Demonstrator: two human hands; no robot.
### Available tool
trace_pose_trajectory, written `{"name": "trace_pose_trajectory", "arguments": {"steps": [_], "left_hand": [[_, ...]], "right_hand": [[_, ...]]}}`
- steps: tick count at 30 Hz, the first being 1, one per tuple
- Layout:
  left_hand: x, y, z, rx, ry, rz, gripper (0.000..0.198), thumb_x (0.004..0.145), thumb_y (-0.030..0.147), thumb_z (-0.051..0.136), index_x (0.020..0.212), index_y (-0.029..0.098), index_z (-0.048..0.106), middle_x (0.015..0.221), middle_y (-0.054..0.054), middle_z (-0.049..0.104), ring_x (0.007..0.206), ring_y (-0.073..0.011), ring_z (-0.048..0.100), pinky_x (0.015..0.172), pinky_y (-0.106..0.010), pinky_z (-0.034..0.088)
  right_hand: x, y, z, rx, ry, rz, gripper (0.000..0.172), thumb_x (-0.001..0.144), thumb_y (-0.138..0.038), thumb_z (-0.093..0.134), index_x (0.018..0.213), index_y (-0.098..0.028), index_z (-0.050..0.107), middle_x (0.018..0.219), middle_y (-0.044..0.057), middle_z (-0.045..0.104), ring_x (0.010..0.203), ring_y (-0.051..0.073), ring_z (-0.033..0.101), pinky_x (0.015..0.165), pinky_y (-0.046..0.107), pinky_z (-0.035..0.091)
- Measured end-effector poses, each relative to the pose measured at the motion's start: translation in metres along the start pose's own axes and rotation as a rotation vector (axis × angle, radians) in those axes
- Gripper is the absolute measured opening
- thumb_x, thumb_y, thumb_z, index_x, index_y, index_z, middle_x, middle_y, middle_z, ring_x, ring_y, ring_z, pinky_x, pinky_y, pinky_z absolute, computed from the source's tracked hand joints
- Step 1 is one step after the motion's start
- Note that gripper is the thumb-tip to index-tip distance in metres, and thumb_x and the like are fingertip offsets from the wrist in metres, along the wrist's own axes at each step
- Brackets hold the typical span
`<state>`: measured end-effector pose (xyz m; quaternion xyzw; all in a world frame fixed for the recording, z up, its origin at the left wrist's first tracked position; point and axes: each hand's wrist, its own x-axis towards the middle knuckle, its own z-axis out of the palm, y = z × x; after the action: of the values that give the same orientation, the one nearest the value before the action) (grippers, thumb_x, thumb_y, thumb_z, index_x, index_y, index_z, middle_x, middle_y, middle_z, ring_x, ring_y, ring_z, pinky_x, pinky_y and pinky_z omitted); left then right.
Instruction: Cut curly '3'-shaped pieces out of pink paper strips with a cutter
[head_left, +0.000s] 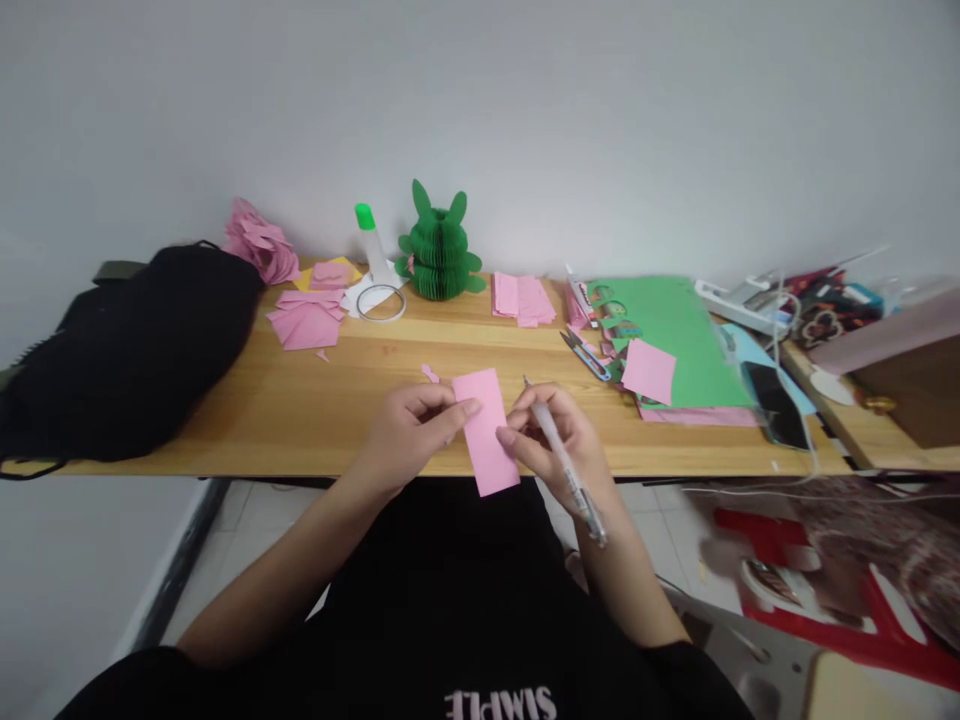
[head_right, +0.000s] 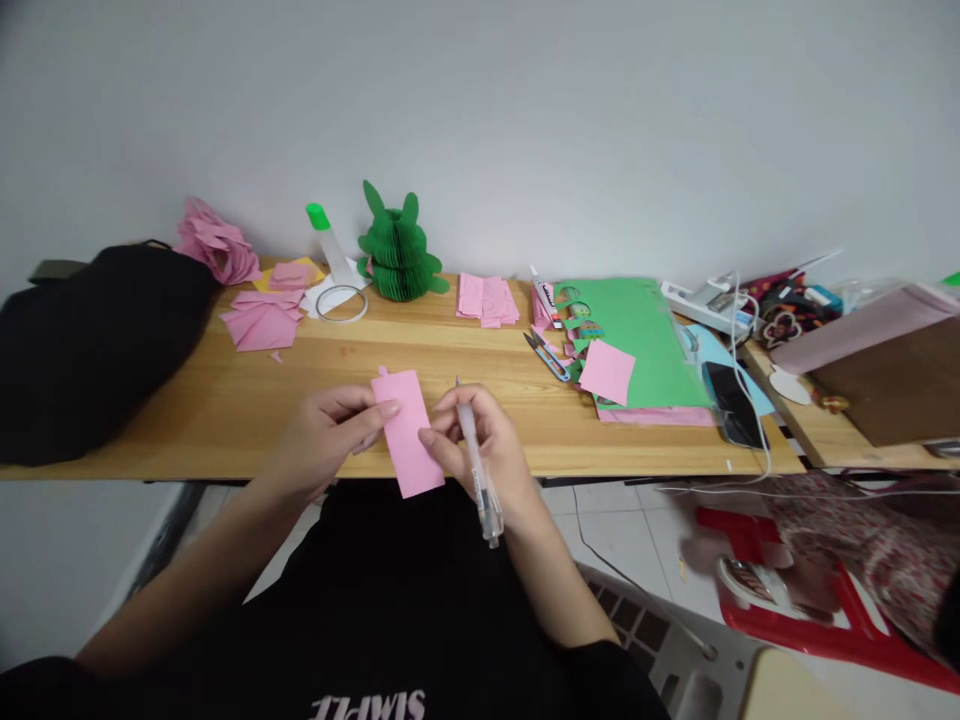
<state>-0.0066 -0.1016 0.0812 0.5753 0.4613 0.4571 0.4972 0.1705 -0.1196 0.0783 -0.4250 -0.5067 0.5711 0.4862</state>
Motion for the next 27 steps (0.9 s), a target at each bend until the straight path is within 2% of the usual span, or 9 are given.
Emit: {"name": "trace_pose_trajectory", "arguments": {"steps": [3, 5, 7, 10, 13, 17, 21, 24, 27], "left_hand": [[0.009, -0.027, -0.004, 0.263, 0.042, 0.074, 0.034, 0.087, 0.046, 0.060, 0.070, 0.018, 0.064, 0.057, 0.001, 0.055, 0.054, -0.0138, 0.054, 0.054, -0.026, 0.046], [0.007, -0.052, -0.012, 0.579, 0.113, 0.219, 0.032, 0.091, 0.044, 0.058, 0.097, 0.015, 0.070, 0.090, -0.010, 0.071, 0.089, -0.0258, 0.068, 0.080, -0.041, 0.056], [-0.005, -0.076, -0.020, 0.869, 0.040, 0.339, 0.039, 0.094, 0.043, 0.055, 0.113, 0.012, 0.068, 0.118, -0.020, 0.069, 0.114, -0.0351, 0.063, 0.099, -0.053, 0.051], [-0.035, -0.099, -0.029, 1.093, -0.085, 0.481, 0.047, 0.098, 0.039, 0.051, 0.136, 0.011, 0.057, 0.137, -0.022, 0.060, 0.130, -0.0361, 0.056, 0.106, -0.053, 0.049], [-0.063, -0.106, -0.031, 1.156, -0.064, 0.643, 0.038, 0.099, 0.030, 0.055, 0.132, 0.013, 0.061, 0.133, -0.019, 0.065, 0.128, -0.0332, 0.059, 0.104, -0.047, 0.051], [-0.076, -0.102, -0.030, 1.069, 0.028, 0.755, 0.026, 0.095, 0.011, 0.055, 0.110, 0.024, 0.072, 0.106, -0.006, 0.078, 0.101, -0.0219, 0.073, 0.091, -0.035, 0.057], [-0.064, -0.091, -0.024, 0.932, 0.181, 0.749, 0.022, 0.093, 0.009, 0.060, 0.104, 0.023, 0.073, 0.095, -0.005, 0.079, 0.082, -0.0180, 0.074, 0.079, -0.030, 0.057], [-0.045, -0.085, -0.014, 0.898, 0.270, 0.742, 0.022, 0.093, 0.008, 0.060, 0.103, 0.022, 0.073, 0.097, -0.006, 0.079, 0.084, -0.0186, 0.074, 0.078, -0.032, 0.056], [-0.024, -0.082, 0.002, 0.904, 0.280, 0.764, 0.021, 0.093, 0.007, 0.059, 0.103, 0.020, 0.073, 0.099, -0.008, 0.078, 0.085, -0.0200, 0.073, 0.078, -0.034, 0.056]], "right_hand": [[0.010, 0.020, -0.007, -0.026, 0.063, 0.041, 0.040, 0.066, -0.037, 0.082, 0.086, -0.025, 0.050, 0.058, -0.010, 0.056, 0.049, 0.009, 0.048, 0.053, 0.024, 0.041], [0.020, 0.039, -0.015, -0.062, 0.119, 0.076, 0.045, 0.062, -0.044, 0.083, 0.085, -0.025, 0.049, 0.055, -0.010, 0.055, 0.049, 0.010, 0.048, 0.053, 0.025, 0.042], [0.030, 0.058, -0.021, -0.163, 0.177, 0.101, 0.048, 0.060, -0.051, 0.081, 0.084, -0.025, 0.048, 0.055, -0.009, 0.056, 0.049, 0.012, 0.051, 0.054, 0.026, 0.042], [0.038, 0.076, -0.025, -0.266, 0.199, 0.121, 0.043, 0.061, -0.051, 0.077, 0.083, -0.025, 0.050, 0.056, -0.007, 0.057, 0.048, 0.013, 0.050, 0.052, 0.027, 0.039], [0.039, 0.079, -0.023, -0.329, 0.200, 0.100, 0.033, 0.066, -0.044, 0.074, 0.082, -0.025, 0.052, 0.055, -0.007, 0.055, 0.048, 0.013, 0.048, 0.052, 0.027, 0.036], [0.032, 0.074, -0.023, -0.519, 0.210, 0.014, 0.022, 0.076, -0.043, 0.065, 0.082, -0.026, 0.053, 0.051, -0.007, 0.051, 0.049, 0.016, 0.051, 0.053, 0.028, 0.036], [0.022, 0.072, -0.033, -0.600, 0.244, -0.054, 0.018, 0.082, -0.042, 0.061, 0.086, -0.026, 0.053, 0.058, -0.004, 0.059, 0.053, 0.017, 0.057, 0.056, 0.029, 0.041], [0.016, 0.075, -0.039, -0.649, 0.157, -0.181, 0.011, 0.086, -0.036, 0.060, 0.089, -0.026, 0.056, 0.077, 0.002, 0.071, 0.070, 0.021, 0.066, 0.068, 0.033, 0.050], [0.013, 0.080, -0.041, -0.673, 0.093, -0.283, 0.008, 0.090, -0.030, 0.056, 0.096, -0.026, 0.059, 0.092, 0.007, 0.074, 0.084, 0.024, 0.069, 0.077, 0.038, 0.054]]}}
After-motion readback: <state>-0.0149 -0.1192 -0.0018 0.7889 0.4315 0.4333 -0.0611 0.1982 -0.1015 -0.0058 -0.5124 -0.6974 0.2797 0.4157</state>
